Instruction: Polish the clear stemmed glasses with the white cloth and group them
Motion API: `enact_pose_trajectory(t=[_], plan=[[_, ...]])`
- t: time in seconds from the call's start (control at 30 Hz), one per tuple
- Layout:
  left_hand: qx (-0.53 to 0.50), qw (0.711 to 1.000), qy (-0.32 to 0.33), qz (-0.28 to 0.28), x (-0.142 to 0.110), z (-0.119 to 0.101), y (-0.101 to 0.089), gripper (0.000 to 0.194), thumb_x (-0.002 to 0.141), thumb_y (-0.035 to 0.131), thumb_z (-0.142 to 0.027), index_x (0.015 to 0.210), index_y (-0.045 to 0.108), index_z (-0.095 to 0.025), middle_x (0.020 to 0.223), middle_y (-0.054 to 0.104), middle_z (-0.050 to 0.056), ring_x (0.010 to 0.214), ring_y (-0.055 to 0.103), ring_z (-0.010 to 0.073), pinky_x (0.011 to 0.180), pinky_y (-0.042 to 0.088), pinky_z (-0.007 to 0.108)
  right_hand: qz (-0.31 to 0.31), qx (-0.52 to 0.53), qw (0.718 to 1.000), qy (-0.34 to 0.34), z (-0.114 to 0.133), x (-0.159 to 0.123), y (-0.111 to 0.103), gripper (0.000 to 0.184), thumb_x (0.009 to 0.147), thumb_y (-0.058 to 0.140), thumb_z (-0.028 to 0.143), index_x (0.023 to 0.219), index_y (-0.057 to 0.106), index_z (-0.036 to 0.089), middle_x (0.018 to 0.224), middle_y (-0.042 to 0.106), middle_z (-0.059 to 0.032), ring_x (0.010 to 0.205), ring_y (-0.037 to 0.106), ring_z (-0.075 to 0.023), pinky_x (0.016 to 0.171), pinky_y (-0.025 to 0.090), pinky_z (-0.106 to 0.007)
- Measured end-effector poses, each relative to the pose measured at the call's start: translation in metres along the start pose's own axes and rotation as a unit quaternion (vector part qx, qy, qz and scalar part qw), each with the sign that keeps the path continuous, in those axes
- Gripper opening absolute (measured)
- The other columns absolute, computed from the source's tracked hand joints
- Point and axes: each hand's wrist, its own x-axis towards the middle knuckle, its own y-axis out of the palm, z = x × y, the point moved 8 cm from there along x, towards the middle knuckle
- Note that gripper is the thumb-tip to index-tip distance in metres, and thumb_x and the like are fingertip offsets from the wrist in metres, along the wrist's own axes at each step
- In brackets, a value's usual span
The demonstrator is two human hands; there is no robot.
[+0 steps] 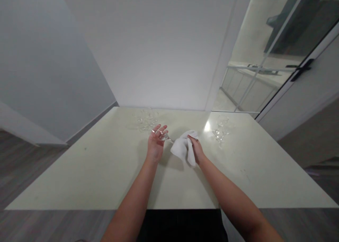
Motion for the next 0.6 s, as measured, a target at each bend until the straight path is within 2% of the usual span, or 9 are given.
enact_pose_trajectory(t=[0.1,0.2,0.27,0.4,0.6], plan=[[-0.006,1.000,0.025,-0.005,0.002,-0.004,-0.003,0.053,0.071,0.073,-0.052,0.113,0.057,-0.023,0.124,0.062,0.011,0.092,0.065,0.0154,0.073,0.053,0.026,0.019,0.005,1.000,0.022,-0.005,-0.003,0.004,0.041,0.065,0.074,0.050,0.092,0.063,0.020,0.078,0.069,-0.0009,0.078,0.065,-0.0205,0.075,0.050,-0.031],[0.038,0.998,0.029,0.033,0.000,0.000,0.004,0.057,0.068,0.079,-0.042,0.116,0.054,-0.024,0.125,0.062,0.012,0.093,0.065,0.0158,0.075,0.053,0.027,0.084,-0.069,0.994,0.008,-0.013,-0.006,0.014,0.044,0.069,0.072,0.052,0.096,0.065,0.019,0.087,0.070,-0.0029,0.088,0.064,-0.0207,0.083,0.048,-0.031],[0.090,0.993,0.034,0.068,-0.004,0.003,0.012,0.062,0.064,0.082,-0.034,0.118,0.053,-0.024,0.127,0.061,0.012,0.096,0.064,0.0167,0.078,0.052,0.028,0.102,-0.129,0.986,-0.023,-0.016,-0.005,0.017,0.041,0.073,0.069,0.051,0.097,0.064,0.019,0.090,0.069,-0.0024,0.089,0.062,-0.0196,0.085,0.047,-0.031],[0.194,0.973,0.054,0.114,-0.015,0.003,0.028,0.069,0.058,0.086,-0.027,0.118,0.052,-0.023,0.128,0.060,0.014,0.101,0.064,0.0204,0.087,0.049,0.034,0.088,-0.218,0.969,-0.081,-0.015,0.003,0.011,0.032,0.078,0.062,0.048,0.089,0.063,0.018,0.084,0.066,-0.0011,0.080,0.058,-0.0173,0.078,0.045,-0.029],[0.273,0.947,0.070,0.155,-0.026,0.003,0.045,0.073,0.055,0.088,-0.026,0.119,0.053,-0.022,0.127,0.061,0.015,0.104,0.063,0.0239,0.089,0.048,0.037,0.065,-0.283,0.950,-0.111,-0.004,0.007,0.005,0.022,0.074,0.056,0.037,0.071,0.060,0.016,0.068,0.059,0.0001,0.064,0.050,-0.0144,0.062,0.039,-0.026]])
